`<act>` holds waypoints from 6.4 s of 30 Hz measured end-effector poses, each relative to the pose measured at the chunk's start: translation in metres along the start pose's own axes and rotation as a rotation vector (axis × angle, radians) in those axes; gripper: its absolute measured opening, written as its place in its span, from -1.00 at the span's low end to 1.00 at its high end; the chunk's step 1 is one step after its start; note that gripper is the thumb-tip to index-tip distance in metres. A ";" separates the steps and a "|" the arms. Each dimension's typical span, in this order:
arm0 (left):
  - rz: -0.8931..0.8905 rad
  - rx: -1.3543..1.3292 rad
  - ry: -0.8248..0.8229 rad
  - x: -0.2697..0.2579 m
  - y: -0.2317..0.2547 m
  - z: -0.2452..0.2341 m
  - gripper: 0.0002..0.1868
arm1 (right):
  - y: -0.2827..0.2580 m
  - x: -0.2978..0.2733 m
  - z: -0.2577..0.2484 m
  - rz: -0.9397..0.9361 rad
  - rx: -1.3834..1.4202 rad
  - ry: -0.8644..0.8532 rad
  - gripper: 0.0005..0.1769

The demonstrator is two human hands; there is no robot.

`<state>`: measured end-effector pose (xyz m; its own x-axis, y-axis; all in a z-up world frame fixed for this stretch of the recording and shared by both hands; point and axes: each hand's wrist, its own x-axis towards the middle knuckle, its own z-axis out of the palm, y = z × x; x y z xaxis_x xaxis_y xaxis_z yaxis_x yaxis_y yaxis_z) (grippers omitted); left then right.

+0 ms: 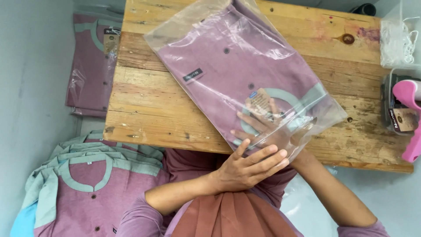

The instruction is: The person removes a folded shirt from a plastic bag, spreads it out on a wooden table, and uses a lint roller to remove lint from the sleeves and torso of the shirt.

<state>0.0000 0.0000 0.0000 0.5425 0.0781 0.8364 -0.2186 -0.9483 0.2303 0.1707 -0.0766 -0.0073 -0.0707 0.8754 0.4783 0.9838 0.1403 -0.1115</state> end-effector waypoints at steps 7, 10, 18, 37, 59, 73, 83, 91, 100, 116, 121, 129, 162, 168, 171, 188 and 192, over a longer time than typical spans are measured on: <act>0.069 -0.004 -0.060 -0.001 -0.004 -0.012 -0.58 | 0.021 0.035 0.026 -0.264 -0.015 -0.240 -0.30; 0.066 -0.008 -0.071 -0.001 -0.009 -0.017 -0.62 | 0.029 0.039 0.042 -0.323 0.034 -0.190 -0.45; 0.063 -0.097 -0.069 -0.002 -0.009 -0.017 -0.64 | 0.010 0.044 0.016 -0.167 0.253 -0.316 -0.35; -0.267 -0.201 0.076 -0.026 -0.074 -0.059 -0.78 | 0.025 -0.017 -0.033 0.344 -0.032 -0.127 -0.55; -1.164 -0.908 0.168 0.021 -0.260 -0.041 -0.51 | 0.089 -0.058 -0.059 0.999 0.551 0.026 -0.68; -0.760 -0.388 -0.287 0.059 -0.285 0.021 -0.56 | 0.004 -0.052 -0.150 1.099 0.641 -0.395 -0.67; -0.219 0.266 -0.545 0.120 -0.305 0.143 -0.45 | 0.214 0.137 0.096 0.370 -0.246 0.048 -0.45; -0.464 0.242 -0.781 0.126 -0.288 0.116 -0.37 | 0.181 0.145 0.061 0.633 -0.083 -0.248 -0.35; -0.470 0.222 -0.929 0.145 -0.288 0.079 -0.25 | 0.191 0.137 0.034 0.730 -0.063 -0.382 -0.15; -0.447 0.223 -0.864 0.140 -0.288 0.079 -0.25 | 0.165 0.140 0.033 0.883 -0.096 -0.484 -0.16; -0.343 0.153 -0.862 0.132 -0.294 0.080 -0.28 | 0.167 0.133 0.037 0.831 -0.097 -0.430 -0.15; -0.335 0.219 -0.933 0.132 -0.296 0.084 -0.24 | 0.074 0.116 -0.003 0.504 -0.012 -0.570 -0.16; -0.028 0.246 -0.895 0.022 -0.098 -0.025 -0.22 | -0.015 0.012 0.005 0.408 -0.095 -0.217 -0.13; -0.101 0.033 -0.756 0.008 -0.087 -0.023 -0.30 | -0.021 0.012 0.002 0.354 -0.143 -0.137 -0.20; -0.072 0.033 -0.754 0.005 -0.090 -0.023 -0.28 | -0.029 0.003 -0.004 0.365 -0.147 -0.104 -0.25; 0.189 -0.074 -1.033 0.022 -0.104 -0.019 -0.19 | 0.013 0.004 -0.025 0.263 0.189 -0.127 -0.37; 0.185 -0.029 -1.040 0.031 -0.106 -0.023 -0.12 | 0.006 0.010 -0.027 0.287 0.090 -0.106 -0.40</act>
<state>0.0208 0.1100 0.0130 0.9236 -0.3826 0.0248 -0.3811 -0.9094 0.1663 0.1807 -0.0792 0.0203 0.1862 0.9277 0.3235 0.9479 -0.0830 -0.3076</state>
